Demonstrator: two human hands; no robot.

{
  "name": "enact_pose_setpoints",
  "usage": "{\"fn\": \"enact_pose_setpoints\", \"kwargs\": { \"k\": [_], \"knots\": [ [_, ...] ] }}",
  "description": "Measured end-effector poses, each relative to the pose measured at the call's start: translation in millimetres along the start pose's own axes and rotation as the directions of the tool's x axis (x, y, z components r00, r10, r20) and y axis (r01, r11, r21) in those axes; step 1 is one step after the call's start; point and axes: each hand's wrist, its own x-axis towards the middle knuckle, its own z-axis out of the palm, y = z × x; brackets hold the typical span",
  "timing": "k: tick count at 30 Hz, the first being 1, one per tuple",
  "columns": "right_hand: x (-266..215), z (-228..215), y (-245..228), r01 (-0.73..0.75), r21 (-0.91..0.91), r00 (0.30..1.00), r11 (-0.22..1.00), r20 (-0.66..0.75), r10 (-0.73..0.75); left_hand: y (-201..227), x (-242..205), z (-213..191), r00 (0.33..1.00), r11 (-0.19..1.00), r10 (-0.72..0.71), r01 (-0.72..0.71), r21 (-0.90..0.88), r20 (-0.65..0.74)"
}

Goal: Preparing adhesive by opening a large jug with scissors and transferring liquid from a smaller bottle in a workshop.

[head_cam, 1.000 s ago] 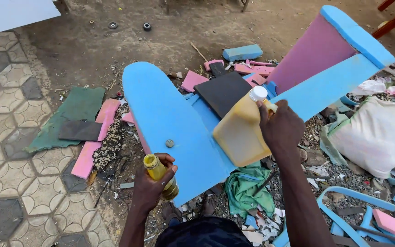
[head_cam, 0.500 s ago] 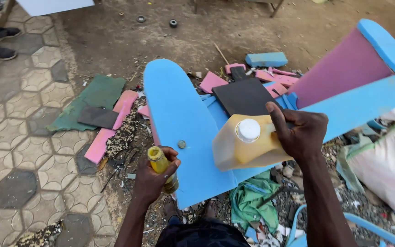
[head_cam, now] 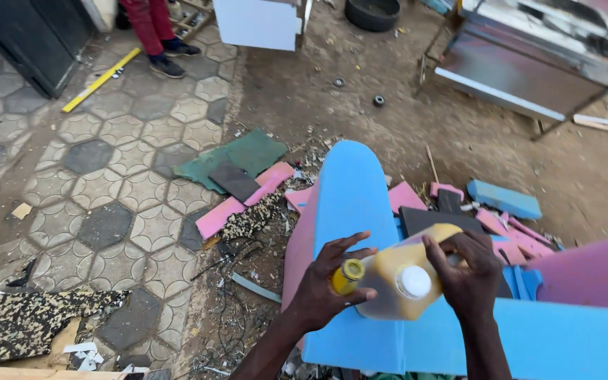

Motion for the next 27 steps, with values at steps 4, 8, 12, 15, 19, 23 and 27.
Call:
{"fn": "enact_pose_setpoints", "kwargs": {
  "k": [4,8,12,15,19,23,27],
  "knots": [
    [-16,5,-32,-0.031,-0.029,0.977,0.999,-0.211,0.024,2,18,5,0.994,0.999,0.029,-0.032,0.022,0.105],
    [-33,12,-73,-0.163,0.060,0.957,0.985,-0.235,0.173,-4,27,9,0.986,1.000,-0.010,0.015,-0.028,0.164],
    [-52,32,-86,-0.252,-0.035,0.926,0.967,-0.300,0.230,-11,25,14,0.977,0.997,-0.065,0.074,-0.038,0.203],
    [-53,38,-86,-0.326,-0.094,0.894,0.941,-0.355,0.275,-15,27,16,0.979,0.994,-0.080,0.093,-0.061,0.189],
    [-52,38,-78,-0.339,-0.107,0.893,0.934,-0.349,0.284,-20,34,13,0.968,0.980,-0.153,0.174,-0.093,0.199],
    [-49,34,-80,-0.349,-0.030,0.904,0.937,-0.272,0.329,-21,39,10,0.960,0.973,-0.195,0.215,-0.083,0.200],
    [-48,30,-81,-0.335,-0.001,0.921,0.942,-0.209,0.327,-23,42,9,0.966,0.963,-0.122,0.170,-0.208,0.228]
  ]
}}
